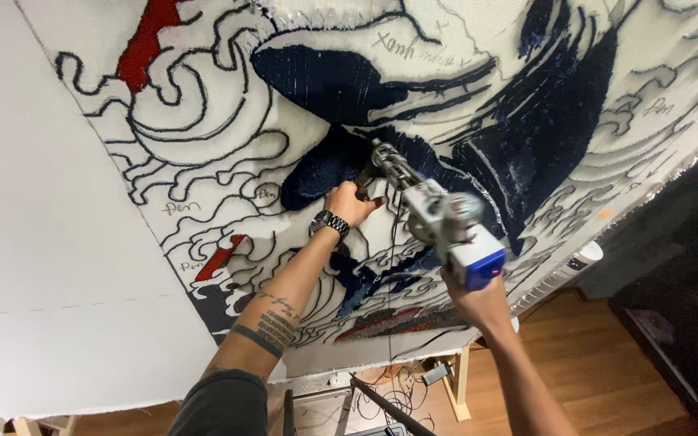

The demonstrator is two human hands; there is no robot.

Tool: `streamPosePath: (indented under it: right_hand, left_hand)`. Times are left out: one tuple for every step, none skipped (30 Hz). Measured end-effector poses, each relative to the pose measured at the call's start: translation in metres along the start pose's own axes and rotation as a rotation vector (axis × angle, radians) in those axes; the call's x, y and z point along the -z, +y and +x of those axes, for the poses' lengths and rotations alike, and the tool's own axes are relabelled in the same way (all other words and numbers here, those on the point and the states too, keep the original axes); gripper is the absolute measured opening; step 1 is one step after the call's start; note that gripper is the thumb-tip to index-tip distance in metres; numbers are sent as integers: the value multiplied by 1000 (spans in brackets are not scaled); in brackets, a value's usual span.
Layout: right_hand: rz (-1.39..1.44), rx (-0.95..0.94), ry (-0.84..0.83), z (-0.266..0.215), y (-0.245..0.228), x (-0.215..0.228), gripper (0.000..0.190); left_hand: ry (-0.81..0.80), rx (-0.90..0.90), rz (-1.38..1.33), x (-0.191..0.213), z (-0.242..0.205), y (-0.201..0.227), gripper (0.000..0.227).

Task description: The person uses a handheld tufting gun to apply blue yarn into a pre-drawn design on a large stretched canvas. They guide the tool along the outlined shapes, filling in sections of the artwork with continuous yarn application.

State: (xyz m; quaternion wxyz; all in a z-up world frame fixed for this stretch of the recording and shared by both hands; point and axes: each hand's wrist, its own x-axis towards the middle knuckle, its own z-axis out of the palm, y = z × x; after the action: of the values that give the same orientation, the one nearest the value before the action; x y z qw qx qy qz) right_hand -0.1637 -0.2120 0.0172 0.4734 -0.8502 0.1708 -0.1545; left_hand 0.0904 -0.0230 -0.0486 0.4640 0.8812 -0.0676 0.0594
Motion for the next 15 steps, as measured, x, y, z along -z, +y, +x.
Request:
streamPosePath:
  right_hand:
    - [-76, 89, -15, 7, 6, 6, 22]
    - [-152, 178, -30, 14, 11, 11, 18]
    - [-150, 181, -34, 23, 17, 14, 18]
    - [-264, 317, -54, 32, 23, 17, 18]
    - [-377, 452, -72, 40, 28, 20, 24]
    - [-375, 454, -73, 41, 31, 19, 24]
    - [-353, 457, -71, 43, 34, 18, 24]
    - [-330, 460, -68, 44, 37, 17, 24]
    - [-331, 462, -69, 44, 37, 18, 24]
    - [-311, 452, -51, 44, 37, 20, 25]
    - [-290, 445, -30, 45, 35, 20, 26]
    - [-289, 451, -29, 46, 34, 21, 26]
    - [-268, 445, -40, 47, 32, 22, 22]
    - [-248, 439, -50, 49, 31, 23, 19]
    - [-249, 444, -50, 50, 33, 24, 19]
  left_hand:
    - [-7, 50, 2, 8, -3, 3, 38]
    - [-14, 100, 3, 16, -6, 5, 36]
    - [-10, 103, 5, 28, -20, 19, 36]
    - [0, 186, -90, 40, -34, 33, 30]
    - [9, 267, -186, 51, -49, 47, 25]
    - [11, 268, -185, 40, -35, 32, 25]
    - [18, 214, -30, 28, -21, 17, 34]
    - [24, 160, 125, 17, -6, 2, 46]
    - [26, 160, 124, 11, -4, -1, 46]
    - [44, 156, 125, 5, -1, -4, 45]
    - [66, 149, 126, 2, 3, -7, 43]
    - [72, 147, 124, 3, 1, -5, 43]
    - [71, 148, 108, 3, -1, -2, 39]
    - [70, 149, 92, 3, -3, 0, 37]
    - [74, 148, 88, 0, 1, -4, 37]
